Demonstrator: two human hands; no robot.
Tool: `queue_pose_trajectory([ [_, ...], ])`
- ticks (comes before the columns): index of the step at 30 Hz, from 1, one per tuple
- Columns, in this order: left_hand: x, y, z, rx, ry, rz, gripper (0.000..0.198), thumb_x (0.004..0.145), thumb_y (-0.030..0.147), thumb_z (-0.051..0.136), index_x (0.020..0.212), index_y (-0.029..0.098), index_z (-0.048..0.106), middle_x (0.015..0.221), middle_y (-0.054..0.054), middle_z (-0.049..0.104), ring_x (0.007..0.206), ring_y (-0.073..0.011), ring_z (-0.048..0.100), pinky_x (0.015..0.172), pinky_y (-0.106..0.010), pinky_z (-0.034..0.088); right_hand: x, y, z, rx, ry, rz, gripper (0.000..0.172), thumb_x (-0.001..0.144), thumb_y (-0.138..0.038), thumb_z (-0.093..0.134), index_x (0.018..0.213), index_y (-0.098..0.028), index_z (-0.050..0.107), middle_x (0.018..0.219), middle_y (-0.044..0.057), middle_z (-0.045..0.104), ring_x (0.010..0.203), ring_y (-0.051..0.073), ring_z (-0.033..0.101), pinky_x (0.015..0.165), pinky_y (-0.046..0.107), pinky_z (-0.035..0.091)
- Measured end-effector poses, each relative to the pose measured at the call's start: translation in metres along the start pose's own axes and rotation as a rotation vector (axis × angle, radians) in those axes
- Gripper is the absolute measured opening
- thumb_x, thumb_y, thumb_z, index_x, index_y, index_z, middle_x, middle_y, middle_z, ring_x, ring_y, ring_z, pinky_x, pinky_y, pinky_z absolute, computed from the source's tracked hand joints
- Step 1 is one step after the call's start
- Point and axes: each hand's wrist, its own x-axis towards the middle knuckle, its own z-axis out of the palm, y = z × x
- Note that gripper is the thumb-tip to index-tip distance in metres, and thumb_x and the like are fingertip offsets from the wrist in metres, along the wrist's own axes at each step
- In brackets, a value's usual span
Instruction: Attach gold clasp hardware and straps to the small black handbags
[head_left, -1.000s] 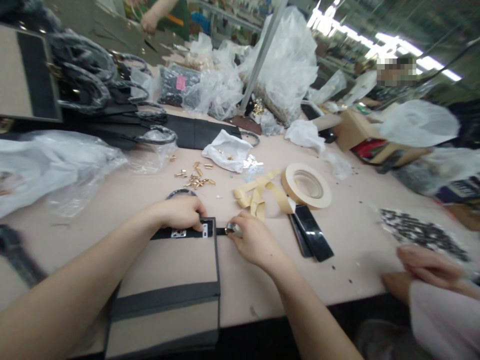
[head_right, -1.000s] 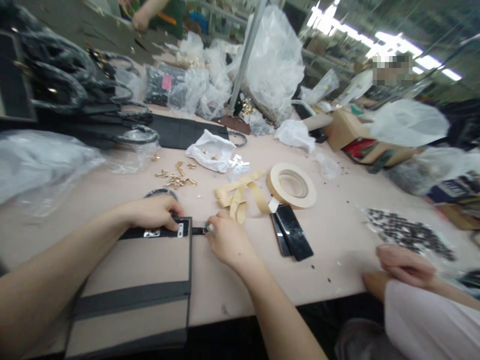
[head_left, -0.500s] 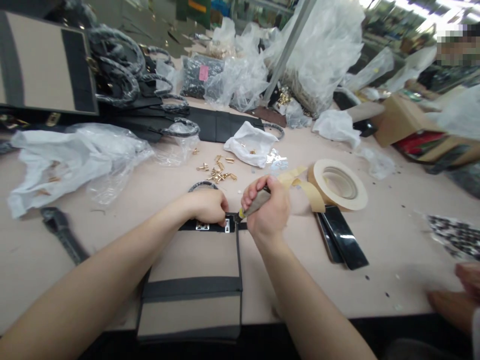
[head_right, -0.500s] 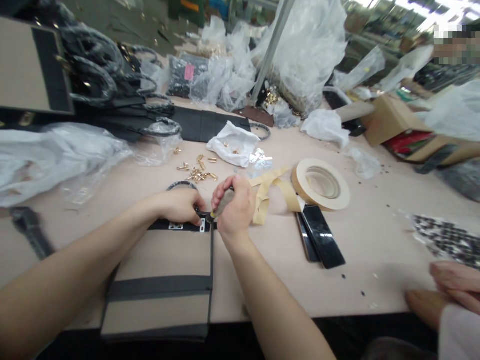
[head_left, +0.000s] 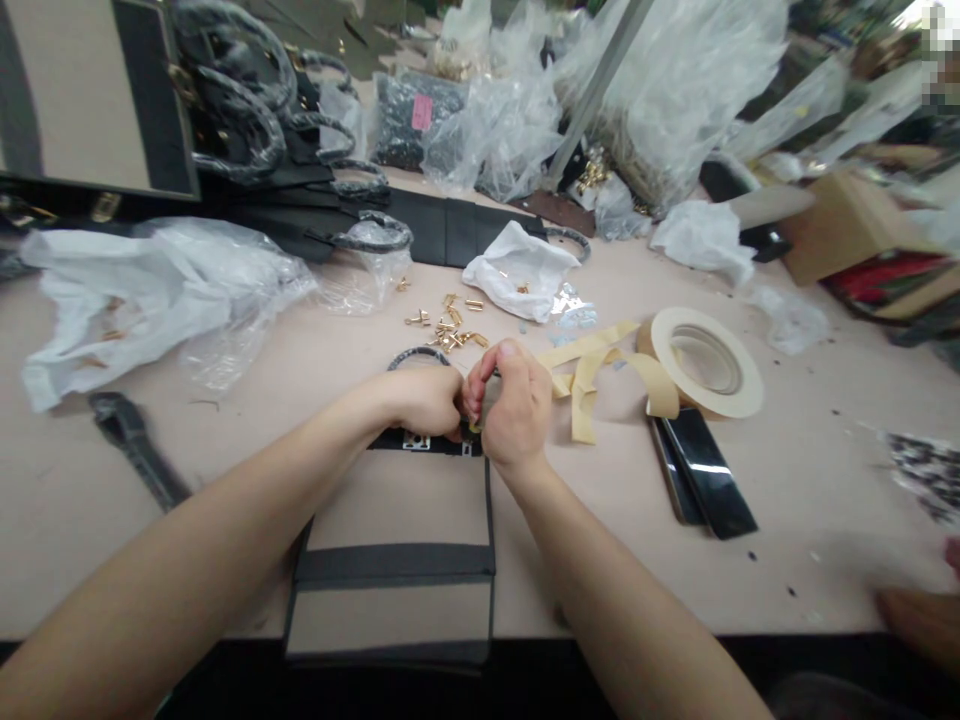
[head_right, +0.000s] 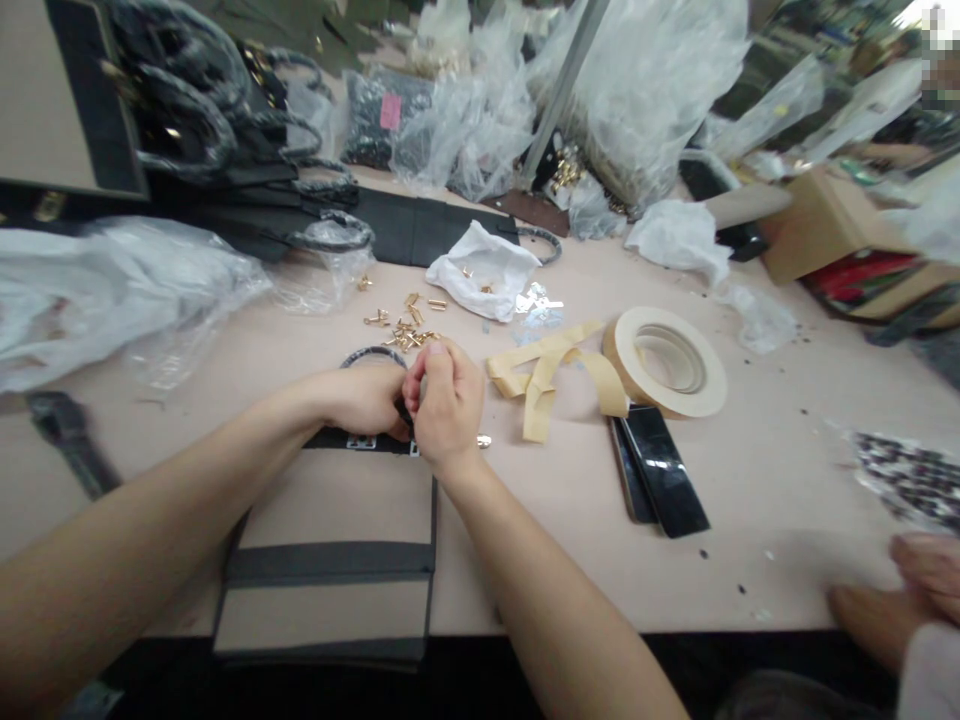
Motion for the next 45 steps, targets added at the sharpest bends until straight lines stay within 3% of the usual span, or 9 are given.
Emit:
queue_pose_trajectory([
  [8, 0.001, 0.0, -0.003, -0.004, -0.055, -0.032, 0.014, 0.077, 0.02, 0.068, 0.082, 0.019, 0.081, 0.081, -0.004, 0.078, 0.074, -0.0207, 0.068, 0.067, -0.027, 0.047, -0.022, 0.003, -0.001, -0.114, 0.011, -0.118, 0.04, 0.104, -0.047, 0.049, 0.072, -0.023, 0.053, 0.054, -0.004, 0.051, 0.047, 0.012, 0.045, 0.046, 0.027, 0.036],
  [16, -0.002, 0.01, -0.011, 0.032, -0.077, -0.114, 0.024, 0.075, 0.024, 0.074, 0.096, 0.024, 0.085, 0.082, -0.001, 0.079, 0.074, -0.0184, 0.066, 0.065, -0.026, 0.043, -0.027, -0.026, -0.01, 0.106, 0.053, -0.237, 0.027, 0.098, -0.029, 0.049, 0.072, -0.023, 0.057, 0.059, -0.001, 0.053, 0.05, 0.016, 0.053, 0.049, 0.03, 0.04],
  [21, -0.002, 0.008, -0.015, 0.005, -0.082, -0.109, 0.025, 0.073, 0.023, 0.075, 0.096, 0.023, 0.085, 0.082, -0.001, 0.078, 0.076, -0.0184, 0.065, 0.068, -0.026, 0.044, -0.033, -0.024, -0.002, 0.062, 0.026, -0.339, 0.04, 0.104, -0.031, 0.045, 0.066, -0.023, 0.053, 0.054, -0.002, 0.045, 0.048, 0.016, 0.047, 0.05, 0.032, 0.038],
  [26, 0.0, 0.005, -0.017, 0.008, -0.112, -0.099, 0.025, 0.07, 0.025, 0.076, 0.094, 0.021, 0.084, 0.074, 0.0, 0.074, 0.071, -0.0185, 0.061, 0.063, -0.026, 0.042, -0.038, -0.002, -0.003, -0.016, -0.007, -0.314, 0.041, 0.106, -0.034, 0.047, 0.067, -0.023, 0.055, 0.056, -0.001, 0.046, 0.053, 0.017, 0.049, 0.054, 0.034, 0.039],
  [33, -0.005, 0.015, -0.019, 0.035, -0.098, -0.141, 0.026, 0.068, 0.023, 0.076, 0.092, 0.016, 0.083, 0.078, -0.006, 0.076, 0.074, -0.0214, 0.066, 0.069, -0.028, 0.048, -0.036, -0.009, 0.0, -0.076, -0.02, -0.331, 0.042, 0.105, -0.04, 0.048, 0.066, -0.025, 0.052, 0.055, -0.001, 0.045, 0.05, 0.018, 0.05, 0.051, 0.035, 0.04],
  [45, -0.007, 0.017, -0.021, 0.07, -0.086, -0.132, 0.039, 0.072, 0.025, 0.072, 0.107, 0.009, 0.082, 0.089, -0.011, 0.079, 0.078, -0.0242, 0.068, 0.068, -0.03, 0.047, -0.037, -0.009, 0.003, -0.073, -0.062, -0.357, 0.041, 0.105, -0.04, 0.048, 0.068, -0.025, 0.052, 0.055, -0.002, 0.046, 0.048, 0.016, 0.046, 0.05, 0.034, 0.039],
])
